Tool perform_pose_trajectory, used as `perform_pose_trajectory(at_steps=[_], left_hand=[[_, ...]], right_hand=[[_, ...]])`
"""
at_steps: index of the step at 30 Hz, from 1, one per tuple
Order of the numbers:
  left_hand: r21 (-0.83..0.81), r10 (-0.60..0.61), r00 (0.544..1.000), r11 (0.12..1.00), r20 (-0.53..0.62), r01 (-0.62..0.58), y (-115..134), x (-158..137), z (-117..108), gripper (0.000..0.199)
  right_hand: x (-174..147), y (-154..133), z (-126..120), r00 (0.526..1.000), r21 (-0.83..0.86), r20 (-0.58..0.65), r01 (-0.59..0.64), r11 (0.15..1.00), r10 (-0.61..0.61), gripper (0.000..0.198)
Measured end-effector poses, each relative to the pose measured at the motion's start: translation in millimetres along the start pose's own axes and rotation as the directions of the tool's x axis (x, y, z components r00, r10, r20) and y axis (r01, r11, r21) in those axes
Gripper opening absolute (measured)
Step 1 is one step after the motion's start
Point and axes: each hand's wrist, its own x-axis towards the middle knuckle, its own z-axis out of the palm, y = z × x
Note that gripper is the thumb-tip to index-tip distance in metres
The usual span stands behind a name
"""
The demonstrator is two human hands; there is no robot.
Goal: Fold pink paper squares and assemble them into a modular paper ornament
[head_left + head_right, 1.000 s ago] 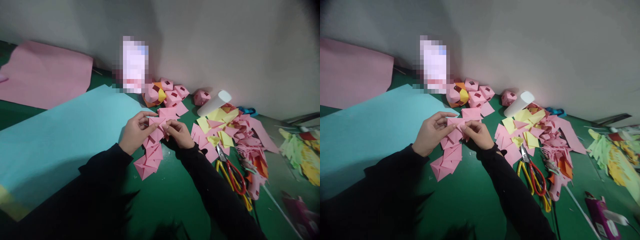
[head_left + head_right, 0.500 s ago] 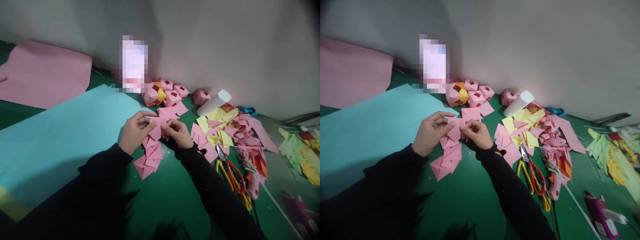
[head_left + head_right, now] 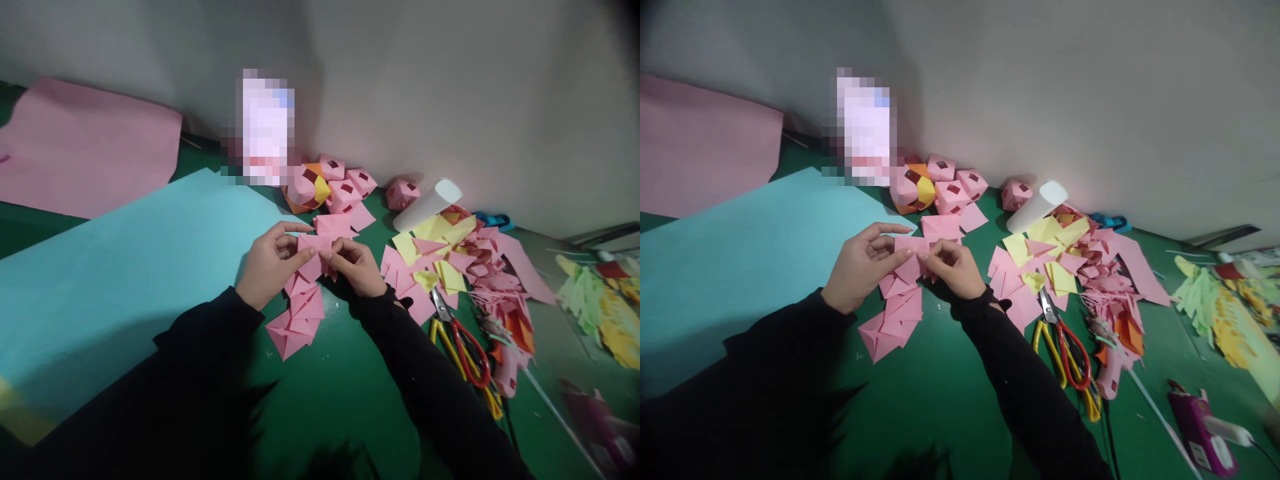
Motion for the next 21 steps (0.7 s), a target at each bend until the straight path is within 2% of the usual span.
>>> perform_pose_trajectory(at_steps=[12,21], left_hand=[[-0.005,-0.017,0.999,1.000,0.027,0.017,4.1,-1.5,0.5,0.033],[0.009,-0.023,0.998,1.000,0.058,0.023,4.4,-1.6,-0.6,0.033]], right_hand=[[-1.8,2.2,2.9,0.992,0.002,-0.062,0.115,0.993,-0.114,0.025],[-2.3,0.7,5.7,0.984,-0.035,-0.120,0.128,0.991,-0.131,0.029]])
